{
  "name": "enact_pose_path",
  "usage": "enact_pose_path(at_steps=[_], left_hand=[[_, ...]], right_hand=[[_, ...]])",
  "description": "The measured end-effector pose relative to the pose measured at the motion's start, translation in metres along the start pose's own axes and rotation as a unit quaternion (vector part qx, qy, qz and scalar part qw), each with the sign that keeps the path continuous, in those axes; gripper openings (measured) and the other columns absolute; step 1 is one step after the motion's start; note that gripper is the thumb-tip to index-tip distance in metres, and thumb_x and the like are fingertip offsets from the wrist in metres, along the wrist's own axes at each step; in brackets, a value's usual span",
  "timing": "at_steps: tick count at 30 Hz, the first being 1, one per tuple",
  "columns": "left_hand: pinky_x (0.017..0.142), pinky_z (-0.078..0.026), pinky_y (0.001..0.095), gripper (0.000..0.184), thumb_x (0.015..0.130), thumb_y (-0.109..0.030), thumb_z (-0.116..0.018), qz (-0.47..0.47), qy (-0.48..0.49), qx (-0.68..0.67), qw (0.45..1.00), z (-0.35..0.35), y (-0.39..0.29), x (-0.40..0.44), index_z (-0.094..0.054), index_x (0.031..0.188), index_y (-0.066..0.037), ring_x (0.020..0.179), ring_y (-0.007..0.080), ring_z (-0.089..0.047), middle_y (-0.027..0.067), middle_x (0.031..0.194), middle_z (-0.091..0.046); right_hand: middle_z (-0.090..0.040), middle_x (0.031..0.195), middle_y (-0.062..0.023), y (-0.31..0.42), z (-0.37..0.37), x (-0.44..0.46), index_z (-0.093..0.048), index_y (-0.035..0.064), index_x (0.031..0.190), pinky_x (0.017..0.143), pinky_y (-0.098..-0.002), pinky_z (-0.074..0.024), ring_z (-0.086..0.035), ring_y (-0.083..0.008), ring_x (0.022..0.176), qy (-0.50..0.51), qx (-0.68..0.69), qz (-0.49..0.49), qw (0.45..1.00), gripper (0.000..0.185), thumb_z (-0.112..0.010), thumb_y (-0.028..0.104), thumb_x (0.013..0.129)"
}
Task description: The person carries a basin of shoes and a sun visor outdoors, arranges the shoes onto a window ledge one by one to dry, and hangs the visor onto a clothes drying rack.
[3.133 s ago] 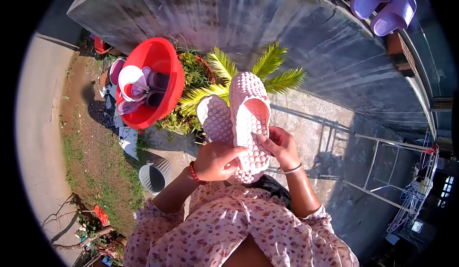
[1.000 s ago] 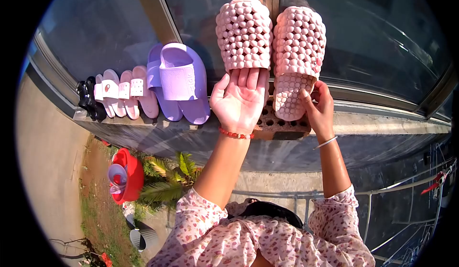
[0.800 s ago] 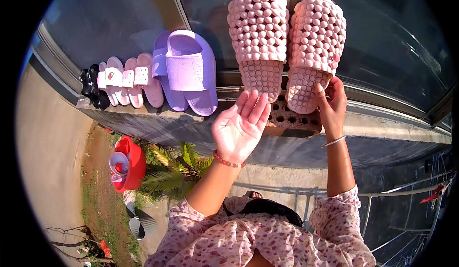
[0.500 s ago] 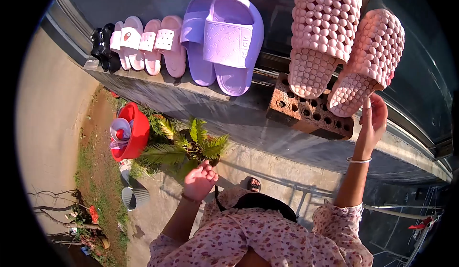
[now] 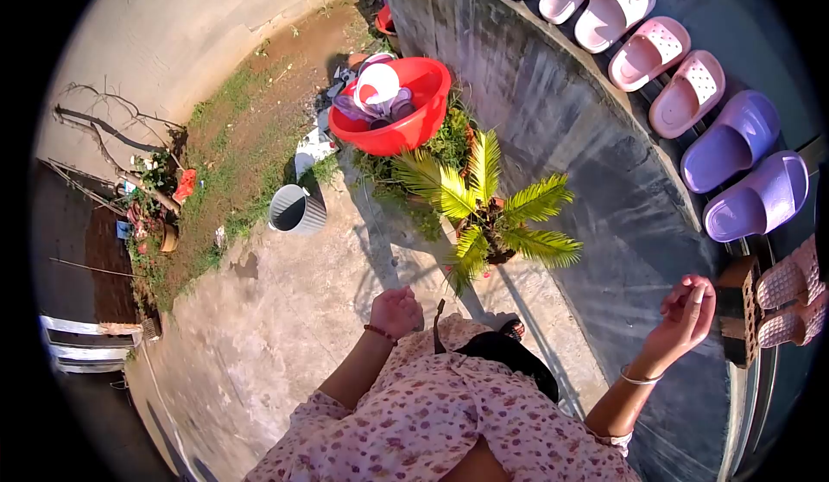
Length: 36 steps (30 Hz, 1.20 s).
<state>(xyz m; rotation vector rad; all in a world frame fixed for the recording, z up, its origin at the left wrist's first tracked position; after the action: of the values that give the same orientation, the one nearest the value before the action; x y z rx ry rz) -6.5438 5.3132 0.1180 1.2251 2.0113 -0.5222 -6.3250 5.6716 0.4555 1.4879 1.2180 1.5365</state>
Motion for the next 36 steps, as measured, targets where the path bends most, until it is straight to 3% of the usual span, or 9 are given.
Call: enact_pose_path(at_steps=[3,9,16,19,21,25,26,31,36], left_hand=[[0.073,-0.046,0.035,0.012,0.083,-0.009,-0.049,-0.029,-0.065,0.008,0.997,0.008,-0.073,-0.03,-0.053,0.093,-0.005,0.058,0.0163,-0.051,0.0041,0.075,-0.06],[0.071,-0.046,0.0331,0.014,0.081,-0.007,-0.046,-0.165,-0.116,-0.052,0.978,0.104,-0.22,-0.08,-0.054,0.092,-0.005,0.054,0.0153,-0.048,0.0058,0.077,-0.061],[0.071,-0.045,0.0316,0.015,0.078,-0.006,-0.048,-0.227,-0.205,-0.146,0.941,0.152,-0.282,-0.106,-0.056,0.091,-0.006,0.058,0.0126,-0.052,0.0028,0.075,-0.061],[0.07,-0.046,0.033,0.013,0.079,-0.009,-0.049,-0.218,-0.21,-0.176,0.937,0.158,-0.276,-0.11,-0.055,0.09,-0.007,0.063,0.0133,-0.054,0.0016,0.075,-0.061],[0.069,-0.046,0.0345,0.011,0.08,-0.011,-0.05,-0.218,-0.207,-0.193,0.934,0.15,-0.279,-0.11,-0.055,0.089,-0.008,0.067,0.0141,-0.056,0.0005,0.076,-0.06],[0.065,-0.046,0.0364,0.008,0.077,-0.013,-0.053,-0.206,-0.164,-0.198,0.944,0.141,-0.291,-0.114,-0.057,0.079,-0.007,0.062,0.0204,-0.055,0.0032,0.068,-0.059],[0.063,-0.046,0.0371,0.008,0.076,-0.013,-0.053,-0.219,-0.228,-0.204,0.927,0.141,-0.295,-0.117,-0.057,0.078,-0.007,0.06,0.0212,-0.055,0.0033,0.067,-0.058],[0.062,-0.047,0.038,0.012,0.079,-0.013,-0.054,-0.252,-0.361,-0.17,0.882,0.093,-0.324,-0.118,-0.056,0.089,-0.007,0.059,0.0197,-0.056,0.002,0.072,-0.06],[0.069,-0.047,0.0361,0.025,0.081,-0.013,-0.057,-0.25,-0.32,-0.131,0.904,0.066,-0.347,-0.103,-0.053,0.103,-0.002,0.068,0.0193,-0.053,0.007,0.089,-0.058]], right_hand=[[-0.057,0.084,-0.0041,-0.023,-0.11,-0.052,-0.056,0.0011,0.093,0.047,-0.0191,-0.0317,-0.042,-0.0042,0.056,0.075,-0.025,-0.021,0.997,0.014,-0.056,0.015,0.091],[-0.059,0.077,-0.0024,-0.119,-0.301,-0.141,-0.057,-0.0013,0.095,0.044,-0.0191,-0.033,-0.045,-0.0044,0.053,0.308,0.02,-0.267,0.913,0.021,-0.061,0.018,0.089],[-0.064,0.083,-0.0043,-0.25,-0.454,-0.204,-0.058,0.0057,0.098,0.047,-0.0205,-0.0439,-0.056,-0.0069,0.057,0.378,-0.033,-0.484,0.788,0.026,-0.068,0.025,0.082],[-0.063,0.081,-0.0051,-0.338,-0.52,-0.224,-0.055,0.008,0.094,0.052,-0.0253,-0.0486,-0.059,-0.0114,0.062,0.354,0.012,-0.623,0.697,0.027,-0.07,0.026,0.08],[-0.061,0.08,-0.0071,-0.4,-0.564,-0.229,-0.052,0.0068,0.097,0.057,-0.0296,-0.0517,-0.06,-0.016,0.068,0.296,0.019,-0.666,0.685,0.036,-0.072,0.029,0.077],[-0.057,0.078,-0.0117,-0.495,-0.635,-0.222,-0.045,0.0039,0.106,0.054,-0.033,-0.0514,-0.059,-0.023,0.068,0.196,0.076,-0.653,0.728,0.06,-0.08,0.036,0.068],[-0.058,0.081,-0.0114,-0.513,-0.643,-0.224,-0.049,0.0048,0.107,0.049,-0.0344,-0.0496,-0.059,-0.0237,0.067,0.147,0.082,-0.666,0.727,0.062,-0.083,0.036,0.065],[-0.063,0.091,-0.0072,-0.557,-0.649,-0.225,-0.059,0.0063,0.097,0.05,-0.033,-0.0509,-0.061,-0.0219,0.068,0.021,0.0,-0.645,0.764,0.046,-0.083,0.03,0.066],[-0.062,0.085,-0.0098,-0.563,-0.646,-0.222,-0.059,0.0019,0.092,0.052,-0.0354,-0.0542,-0.062,-0.0239,0.068,-0.02,-0.013,-0.62,0.784,0.035,-0.076,0.014,0.064]])
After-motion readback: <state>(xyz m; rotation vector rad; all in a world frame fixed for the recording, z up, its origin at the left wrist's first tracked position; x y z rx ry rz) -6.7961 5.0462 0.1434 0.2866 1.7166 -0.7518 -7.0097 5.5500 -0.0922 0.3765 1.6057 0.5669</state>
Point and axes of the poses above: each hand's wrist, its own x-axis towards the middle knuckle, its own z-axis out of the back of the hand, y = z × x, the point moved 7 cm from there along x, towards the middle knuckle
